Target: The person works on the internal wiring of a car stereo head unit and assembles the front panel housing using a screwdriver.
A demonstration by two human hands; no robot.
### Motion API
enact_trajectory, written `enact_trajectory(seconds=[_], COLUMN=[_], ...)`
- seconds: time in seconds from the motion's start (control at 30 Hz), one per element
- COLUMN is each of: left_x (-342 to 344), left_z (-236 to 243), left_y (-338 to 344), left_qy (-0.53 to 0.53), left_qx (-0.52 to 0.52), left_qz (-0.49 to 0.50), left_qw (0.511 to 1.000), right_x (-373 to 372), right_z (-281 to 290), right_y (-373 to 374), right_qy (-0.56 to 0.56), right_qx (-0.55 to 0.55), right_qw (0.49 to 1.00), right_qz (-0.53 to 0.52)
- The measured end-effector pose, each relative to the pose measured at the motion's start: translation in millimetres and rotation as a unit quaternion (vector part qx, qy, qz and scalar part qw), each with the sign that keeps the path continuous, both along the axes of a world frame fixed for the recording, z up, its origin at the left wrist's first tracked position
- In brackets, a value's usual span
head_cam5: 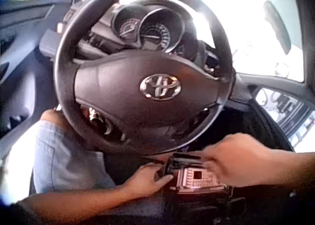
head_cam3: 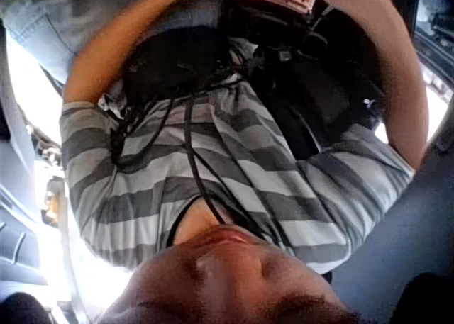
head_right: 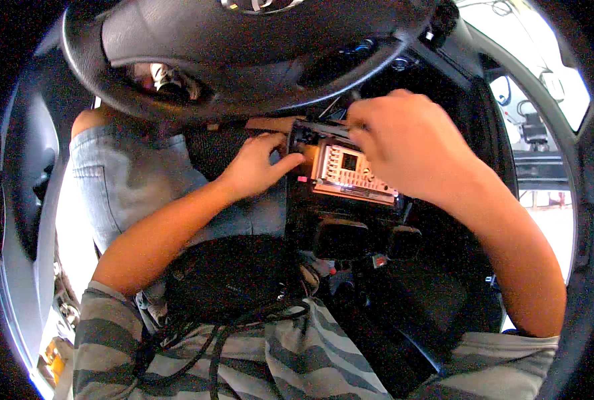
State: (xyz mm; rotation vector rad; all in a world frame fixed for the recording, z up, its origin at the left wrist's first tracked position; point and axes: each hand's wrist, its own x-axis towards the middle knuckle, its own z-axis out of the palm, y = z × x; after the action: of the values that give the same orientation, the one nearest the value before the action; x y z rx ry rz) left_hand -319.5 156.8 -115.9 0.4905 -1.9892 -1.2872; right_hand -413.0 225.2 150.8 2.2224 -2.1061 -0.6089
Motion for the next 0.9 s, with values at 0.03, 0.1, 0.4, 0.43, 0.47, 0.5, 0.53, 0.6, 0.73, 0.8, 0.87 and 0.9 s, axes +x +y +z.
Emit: enact_trajectory(seconds=[0.03,0.1,0.4,0.43,0.47,0.5,0.53,0.6,0.73,0.8,0.87,0.9], left_x=[0.3,1.0,-27.5,-23.1,-18.0,-17.0,-14.7,10.3,40.2,30.7,25.4,22.9], left_z=[-2.2,1.8,16.1,19.2,23.5,23.0,20.5,24.6,26.8,64.9,99.7,110.5], left_y=[-2.2,-8.6,-37.8,-35.7,-32.8,-28.1,-26.1,-37.4,-35.8,-10.6,3.1,6.5], left_qy=[-0.005,-0.015,-0.128,-0.136,-0.178,-0.156,-0.133,-0.172,-0.082,-0.097,-0.115,-0.128], left_qx=[-0.014,0.031,0.060,0.032,0.042,0.048,0.056,0.172,0.526,0.548,0.535,0.517], left_qz=[0.010,-0.003,-0.007,-0.017,-0.007,-0.007,-0.006,-0.024,-0.008,0.031,0.007,-0.006], left_qw=[1.000,0.999,0.990,0.990,0.983,0.987,0.989,0.970,0.846,0.830,0.837,0.847], right_x=[-0.8,-31.8,-185.9,-178.1,-169.3,-165.9,-164.5,-168.1,-173.6,-176.1,-177.2,-178.0], right_z=[16.6,32.3,-122.4,-135.0,-141.6,-150.0,-158.9,-176.2,-170.9,-181.0,-191.0,-196.8], right_y=[10.2,45.4,224.3,223.4,221.6,224.7,227.4,222.2,227.1,234.4,236.3,236.8], right_qy=[-0.039,-0.152,-0.416,-0.446,-0.472,-0.489,-0.503,-0.581,-0.685,-0.694,-0.687,-0.675], right_qx=[-0.032,-0.147,-0.493,-0.491,-0.490,-0.485,-0.478,-0.394,-0.249,-0.247,-0.247,-0.252], right_qw=[0.998,0.974,0.622,0.612,0.604,0.611,0.620,0.615,0.535,0.519,0.528,0.542], right_qz=[-0.035,-0.083,-0.444,-0.430,-0.415,-0.391,-0.366,-0.358,-0.427,-0.433,-0.433,-0.432])
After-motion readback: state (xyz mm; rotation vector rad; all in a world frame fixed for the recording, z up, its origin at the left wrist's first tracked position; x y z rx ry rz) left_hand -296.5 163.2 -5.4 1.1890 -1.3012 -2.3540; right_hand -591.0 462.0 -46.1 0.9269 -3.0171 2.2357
